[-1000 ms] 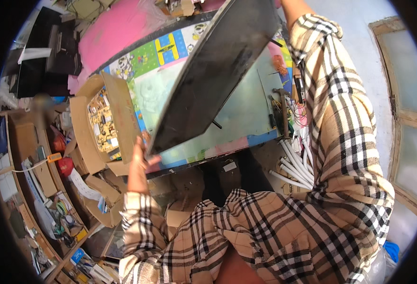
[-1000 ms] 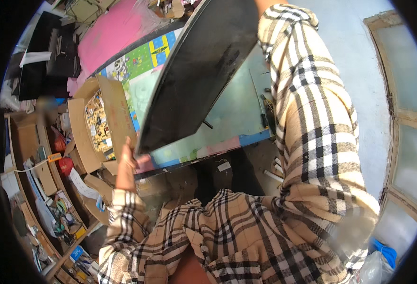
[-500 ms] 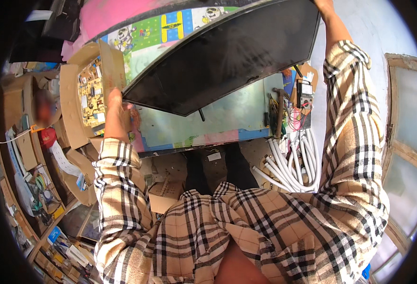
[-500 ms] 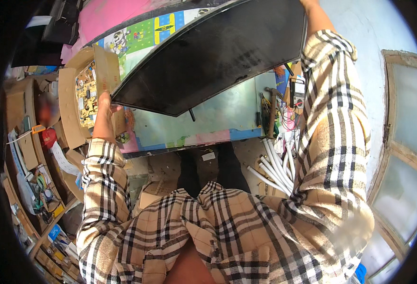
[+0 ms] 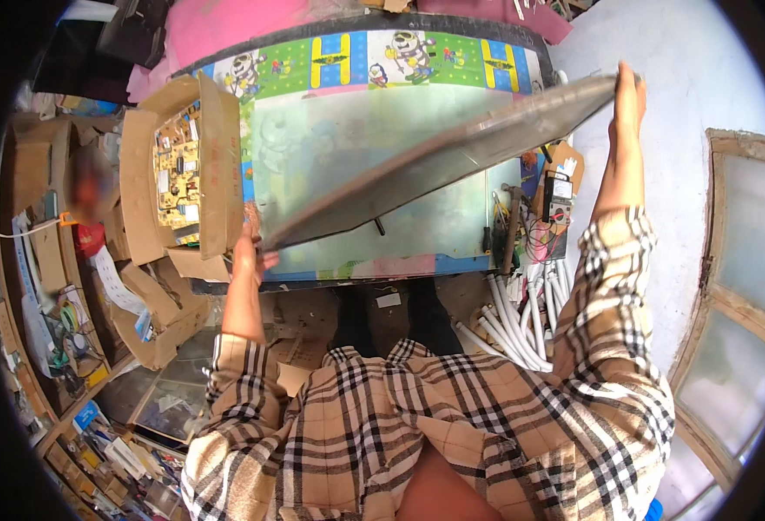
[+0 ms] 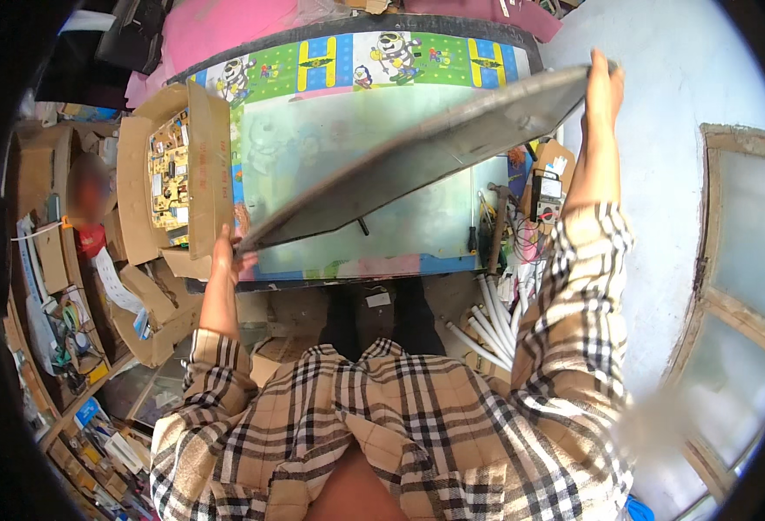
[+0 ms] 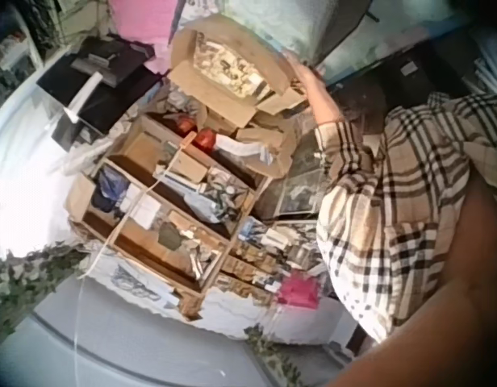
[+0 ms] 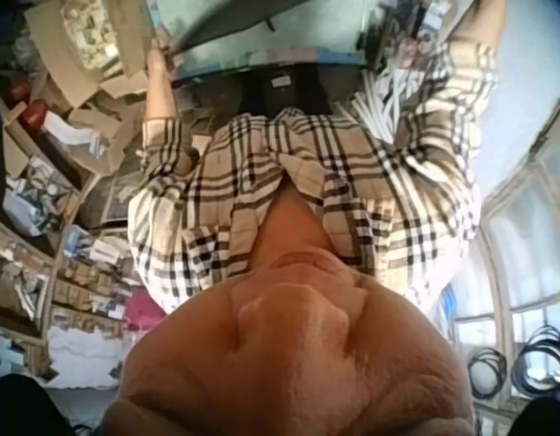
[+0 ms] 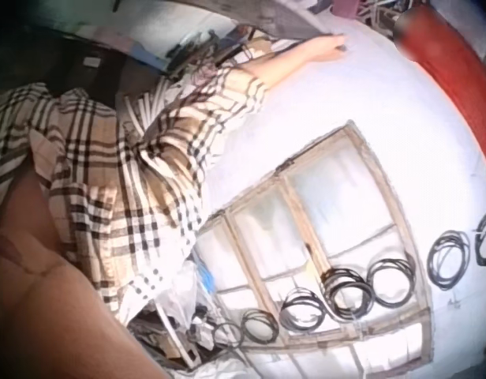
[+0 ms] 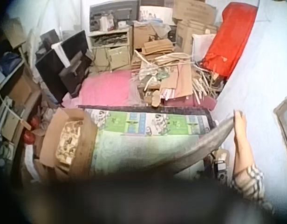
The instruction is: The person uses a screwdriver to remove screws from the back panel of a television. They then lift the television, turn it over, and place it on the floor. Finally, they organize small parts and tools on a nearby table.
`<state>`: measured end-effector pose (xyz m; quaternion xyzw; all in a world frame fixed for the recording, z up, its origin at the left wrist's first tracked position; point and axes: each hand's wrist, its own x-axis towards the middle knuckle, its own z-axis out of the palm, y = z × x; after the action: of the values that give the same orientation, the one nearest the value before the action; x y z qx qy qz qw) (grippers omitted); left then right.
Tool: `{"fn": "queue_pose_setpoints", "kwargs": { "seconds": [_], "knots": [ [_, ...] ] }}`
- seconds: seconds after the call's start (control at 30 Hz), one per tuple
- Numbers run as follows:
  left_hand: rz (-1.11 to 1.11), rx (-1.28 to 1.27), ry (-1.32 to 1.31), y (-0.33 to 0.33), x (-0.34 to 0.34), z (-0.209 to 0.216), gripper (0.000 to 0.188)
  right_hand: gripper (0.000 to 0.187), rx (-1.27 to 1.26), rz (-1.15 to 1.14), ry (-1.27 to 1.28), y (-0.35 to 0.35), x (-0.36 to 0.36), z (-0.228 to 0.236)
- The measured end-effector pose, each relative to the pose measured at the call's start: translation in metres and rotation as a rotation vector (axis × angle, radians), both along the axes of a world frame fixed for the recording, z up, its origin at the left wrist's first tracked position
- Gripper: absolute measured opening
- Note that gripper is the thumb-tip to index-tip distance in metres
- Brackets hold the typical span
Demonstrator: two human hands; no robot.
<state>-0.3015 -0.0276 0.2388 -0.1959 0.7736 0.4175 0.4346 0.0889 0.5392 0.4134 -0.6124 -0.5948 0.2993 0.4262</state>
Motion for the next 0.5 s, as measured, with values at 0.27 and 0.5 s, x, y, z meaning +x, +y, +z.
{"fn": "queue_pose_setpoints", "kwargs": {
  "seconds": [0.27,0.5],
  "knots": [
    [0.167,0.082,0.003,-0.055,0.056,-0.015,0.08,0.015,0.116,0.023,0.358,-0.079,0.064,0.001],
    [-0.029,-0.071,-0.08,-0.094,0.066,-0.025,0.092,0.015,0.17,0.048,0.42,-0.121,0.064,0.012]
  ]
}}
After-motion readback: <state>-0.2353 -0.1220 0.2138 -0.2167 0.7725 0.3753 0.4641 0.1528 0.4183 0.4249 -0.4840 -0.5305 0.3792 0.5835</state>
